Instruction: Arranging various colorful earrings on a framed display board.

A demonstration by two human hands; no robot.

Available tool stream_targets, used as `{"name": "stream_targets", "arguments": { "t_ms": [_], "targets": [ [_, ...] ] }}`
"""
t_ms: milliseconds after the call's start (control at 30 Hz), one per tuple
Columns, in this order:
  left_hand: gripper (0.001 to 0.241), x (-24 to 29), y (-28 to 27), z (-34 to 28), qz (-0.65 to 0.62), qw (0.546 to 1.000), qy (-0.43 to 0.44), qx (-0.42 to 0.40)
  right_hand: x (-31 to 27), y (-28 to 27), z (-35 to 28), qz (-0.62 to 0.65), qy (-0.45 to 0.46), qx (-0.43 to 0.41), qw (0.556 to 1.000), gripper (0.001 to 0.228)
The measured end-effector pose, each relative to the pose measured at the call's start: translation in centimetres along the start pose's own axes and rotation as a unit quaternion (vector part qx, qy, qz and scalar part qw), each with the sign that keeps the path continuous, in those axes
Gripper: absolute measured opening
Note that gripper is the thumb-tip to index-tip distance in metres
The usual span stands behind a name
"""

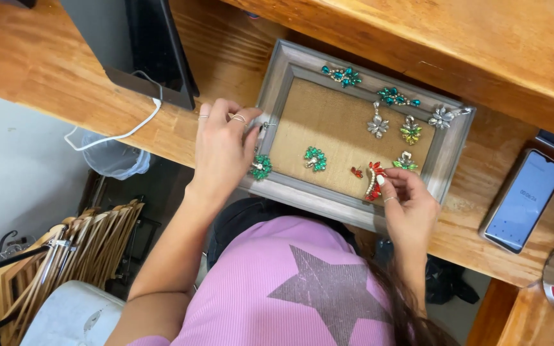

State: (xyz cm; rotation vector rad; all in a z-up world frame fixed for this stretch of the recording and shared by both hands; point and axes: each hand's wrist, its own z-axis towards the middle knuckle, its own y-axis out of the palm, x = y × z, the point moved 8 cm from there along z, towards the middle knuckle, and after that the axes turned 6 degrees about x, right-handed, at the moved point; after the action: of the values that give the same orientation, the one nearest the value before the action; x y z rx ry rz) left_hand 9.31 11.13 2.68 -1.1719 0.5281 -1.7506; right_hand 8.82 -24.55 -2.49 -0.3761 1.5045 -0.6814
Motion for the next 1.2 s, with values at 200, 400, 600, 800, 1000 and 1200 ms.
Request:
{"name": "stream_targets", "arguments": {
  "t_ms": [200, 400, 600, 800, 1000, 1200],
  "targets": [
    [0.03, -0.9, 1.8, 0.1, 0.004, 0.998, -0.011, -0.054, -2.6, 0.8, -0.6, -0.064, -0.066, 0.016, 0.996, 0.017],
    [0.018, -1.3, 3.9, 0.2, 0.027, 0.998, 0.003, -0.054, -4.6, -0.7, -1.7, -0.037, -0.162, 0.083, 0.983, 0.022],
    [0.012, -0.2, 3.1, 0.8, -0.03, 0.999, 0.006, -0.043, -3.9, -1.5, -2.7, 0.003, -0.175, 0.112, 0.978, 0.014],
    [0.011, 4.0, 6.8, 0.5, -0.093, 0.992, 0.049, -0.066, -3.3, -1.9, -3.2, 0.006, -0.178, 0.13, 0.975, 0.009],
    [0.016, 3.3, 5.9, 0.3, -0.047, 0.994, 0.036, -0.093, -3.7, -2.1, -3.6, 0.015, -0.184, 0.139, 0.973, 0.007],
    [0.035, 0.4, -0.2, -0.2, -0.004, 0.99, -0.008, -0.144, -2.4, -2.1, -3.6, 0.067, -0.175, 0.156, 0.97, 0.007]
  ]
}}
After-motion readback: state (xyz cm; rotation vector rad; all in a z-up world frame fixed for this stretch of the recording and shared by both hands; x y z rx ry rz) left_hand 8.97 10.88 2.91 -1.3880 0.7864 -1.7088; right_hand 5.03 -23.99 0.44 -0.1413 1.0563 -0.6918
